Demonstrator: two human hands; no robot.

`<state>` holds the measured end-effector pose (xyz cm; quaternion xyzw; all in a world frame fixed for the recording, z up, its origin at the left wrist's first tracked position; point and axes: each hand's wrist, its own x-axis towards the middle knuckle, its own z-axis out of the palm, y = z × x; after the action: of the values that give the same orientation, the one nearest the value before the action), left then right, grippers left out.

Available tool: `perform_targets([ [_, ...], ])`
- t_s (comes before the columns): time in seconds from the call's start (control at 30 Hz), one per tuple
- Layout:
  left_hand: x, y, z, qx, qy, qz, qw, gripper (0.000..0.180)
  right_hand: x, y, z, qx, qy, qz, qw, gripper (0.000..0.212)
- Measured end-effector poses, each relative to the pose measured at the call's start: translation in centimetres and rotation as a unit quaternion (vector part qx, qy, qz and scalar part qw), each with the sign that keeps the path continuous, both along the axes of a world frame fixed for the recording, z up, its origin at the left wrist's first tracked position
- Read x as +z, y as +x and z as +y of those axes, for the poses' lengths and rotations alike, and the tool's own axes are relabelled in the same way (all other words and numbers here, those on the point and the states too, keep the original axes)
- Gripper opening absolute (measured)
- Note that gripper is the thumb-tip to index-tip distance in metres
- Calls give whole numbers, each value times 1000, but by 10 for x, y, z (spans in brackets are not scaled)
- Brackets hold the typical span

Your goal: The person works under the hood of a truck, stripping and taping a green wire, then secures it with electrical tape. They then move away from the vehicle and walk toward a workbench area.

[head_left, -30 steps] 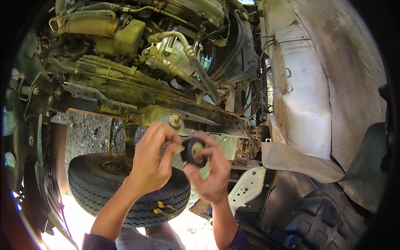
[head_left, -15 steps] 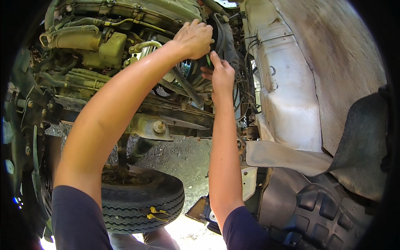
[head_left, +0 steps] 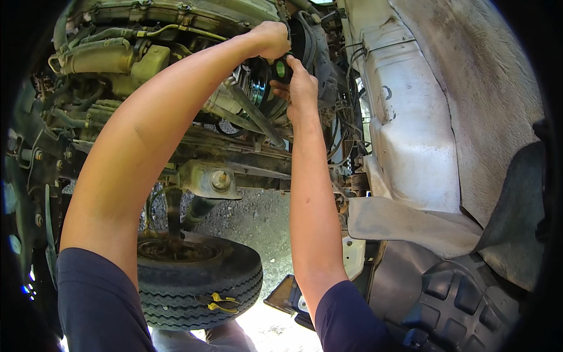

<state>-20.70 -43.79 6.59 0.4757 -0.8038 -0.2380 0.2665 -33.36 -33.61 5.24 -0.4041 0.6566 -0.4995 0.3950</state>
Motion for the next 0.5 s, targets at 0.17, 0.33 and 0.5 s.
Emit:
perform_targets([
  [0.17,-5,13,4,49,59,182,980,34,6,5,-5,-8,-53,39,998,41],
  [0.33,-13,32,15,93,98,346,928,29,9,18,-18,-29,-119,215,969,38],
  [0.5,-21,44,30,152,125,402,894,27,8,33,-19,-20,-197,350,915,38],
])
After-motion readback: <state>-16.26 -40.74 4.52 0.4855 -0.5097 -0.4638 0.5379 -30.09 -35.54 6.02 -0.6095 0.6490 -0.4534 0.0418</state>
